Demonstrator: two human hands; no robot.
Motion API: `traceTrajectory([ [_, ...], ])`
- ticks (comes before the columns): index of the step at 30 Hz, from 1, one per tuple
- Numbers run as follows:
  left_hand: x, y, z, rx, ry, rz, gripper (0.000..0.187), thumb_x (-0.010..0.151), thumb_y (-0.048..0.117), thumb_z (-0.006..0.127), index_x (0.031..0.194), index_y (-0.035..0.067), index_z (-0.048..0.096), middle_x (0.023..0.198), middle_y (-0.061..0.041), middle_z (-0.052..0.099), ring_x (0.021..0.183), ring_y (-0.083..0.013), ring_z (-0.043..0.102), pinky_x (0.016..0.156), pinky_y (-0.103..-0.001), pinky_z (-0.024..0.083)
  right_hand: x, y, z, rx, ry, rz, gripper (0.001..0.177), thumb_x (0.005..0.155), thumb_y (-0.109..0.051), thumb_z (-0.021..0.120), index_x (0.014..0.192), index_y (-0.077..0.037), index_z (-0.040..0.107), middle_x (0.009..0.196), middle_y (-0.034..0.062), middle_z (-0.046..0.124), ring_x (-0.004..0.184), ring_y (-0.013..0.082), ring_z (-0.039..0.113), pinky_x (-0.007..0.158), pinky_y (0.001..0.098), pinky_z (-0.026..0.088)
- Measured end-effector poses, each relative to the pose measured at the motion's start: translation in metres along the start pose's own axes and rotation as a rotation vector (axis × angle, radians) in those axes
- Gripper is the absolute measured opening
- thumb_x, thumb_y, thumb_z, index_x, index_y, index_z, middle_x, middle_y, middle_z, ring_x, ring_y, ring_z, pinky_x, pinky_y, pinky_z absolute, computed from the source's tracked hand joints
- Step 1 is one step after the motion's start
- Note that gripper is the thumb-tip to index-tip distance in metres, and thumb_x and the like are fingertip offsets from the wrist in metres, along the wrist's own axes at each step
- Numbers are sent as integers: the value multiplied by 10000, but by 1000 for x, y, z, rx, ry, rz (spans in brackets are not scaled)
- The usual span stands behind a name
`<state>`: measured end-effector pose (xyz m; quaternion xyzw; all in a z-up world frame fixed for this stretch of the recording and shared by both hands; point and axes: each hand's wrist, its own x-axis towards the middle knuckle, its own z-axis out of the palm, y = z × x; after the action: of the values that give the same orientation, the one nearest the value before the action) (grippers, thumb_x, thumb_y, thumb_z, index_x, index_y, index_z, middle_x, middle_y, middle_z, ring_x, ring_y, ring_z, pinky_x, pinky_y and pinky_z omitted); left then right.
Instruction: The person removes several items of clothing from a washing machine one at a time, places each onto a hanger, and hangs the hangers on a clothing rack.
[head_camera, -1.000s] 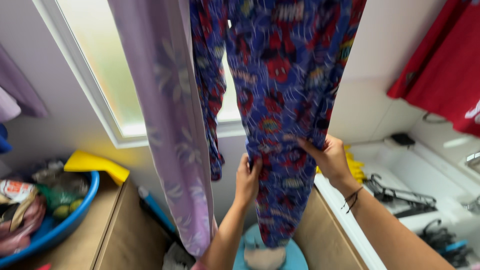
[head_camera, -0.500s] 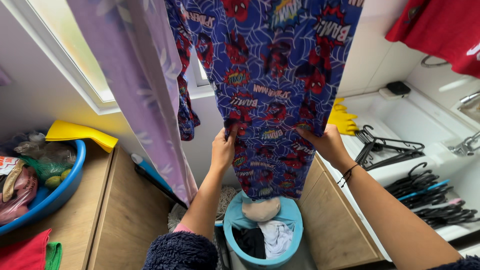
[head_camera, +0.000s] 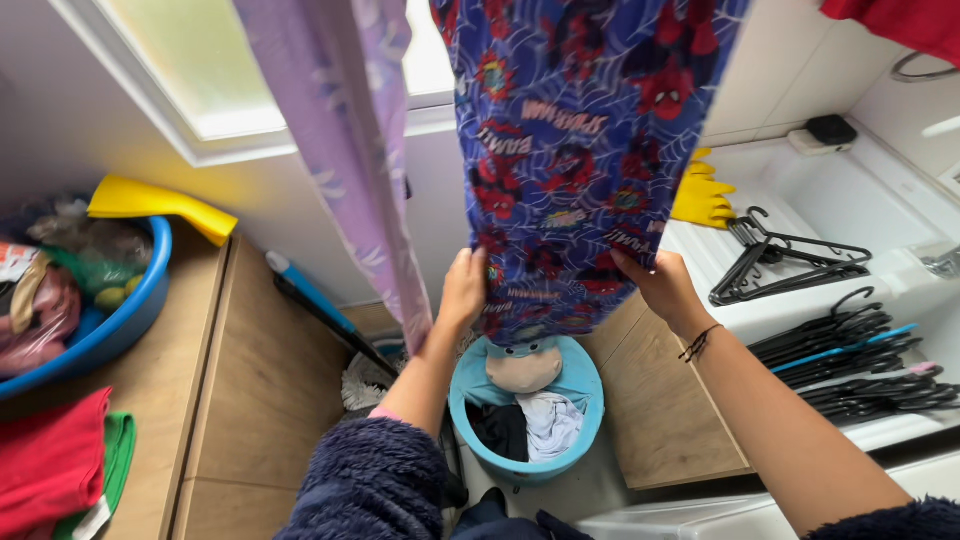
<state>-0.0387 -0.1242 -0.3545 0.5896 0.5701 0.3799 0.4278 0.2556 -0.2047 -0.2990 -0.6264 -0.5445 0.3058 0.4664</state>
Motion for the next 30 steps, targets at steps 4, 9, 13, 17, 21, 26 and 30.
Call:
traceTrajectory([
  [4, -44, 29, 5, 9, -204, 44, 592, 662, 489, 862, 1082, 118, 671, 1042, -182, 720, 1099, -405, 663, 956, -490, 509, -11, 4, 7, 101, 63, 35, 365, 1060, -350, 683, 973, 1, 736, 902, 152, 709, 900, 256, 646, 890, 432, 514],
  [9, -9, -31, 10, 147, -209, -74, 337, 760, 435, 792, 981, 181, 762, 932, -135, 749, 999, -358, 716, 863, -463, 553, -51, -57, 15, 268, 133, 86, 374, 1085, -370, 669, 899, -47, 696, 864, 68, 687, 856, 186, 644, 839, 344, 538],
  [13, 11, -38, 8, -4, -183, -69, 243, 849, 322, 632, 1054, 252, 744, 994, -111, 747, 971, -288, 729, 852, -399, 607, -47, -24, 6, 109, -249, -45, 271, 688, -29, 925, 923, -10, 792, 882, 101, 764, 885, 208, 653, 889, 413, 542],
  [17, -42, 21, -16, 237, -415, 9, 560, 569, 509, 885, 993, 169, 752, 938, -159, 735, 1007, -342, 691, 899, -440, 536, -50, -30, 0, 51, -105, 110, 241, 943, -226, 770, 1005, 7, 782, 899, 141, 739, 908, 249, 665, 924, 462, 508],
  [21, -16, -21, -11, 404, -415, -39, 494, 655, 557, 826, 988, 195, 776, 970, -138, 759, 1054, -355, 702, 896, -457, 546, -36, 42, 3, 63, 5, 194, 291, 1022, -301, 725, 962, -19, 767, 879, 104, 718, 892, 210, 624, 919, 414, 499],
  [26, -6, -34, -6, 177, -308, -67, 406, 926, 505, 631, 1118, 156, 710, 1098, -192, 721, 1155, -383, 649, 956, -504, 516, -45, 23, -4, 127, -7, 141, 356, 881, -202, 840, 673, 4, 638, 531, 127, 584, 467, 217, 565, 436, 294, 467],
  [30, -29, -5, -28, 226, -248, -95, 466, 858, 586, 698, 1152, 225, 729, 1106, -114, 758, 1160, -332, 670, 977, -450, 532, -42, 51, -7, 95, -25, 188, 359, 824, -215, 879, 643, -24, 634, 509, 91, 585, 482, 176, 547, 473, 260, 433],
])
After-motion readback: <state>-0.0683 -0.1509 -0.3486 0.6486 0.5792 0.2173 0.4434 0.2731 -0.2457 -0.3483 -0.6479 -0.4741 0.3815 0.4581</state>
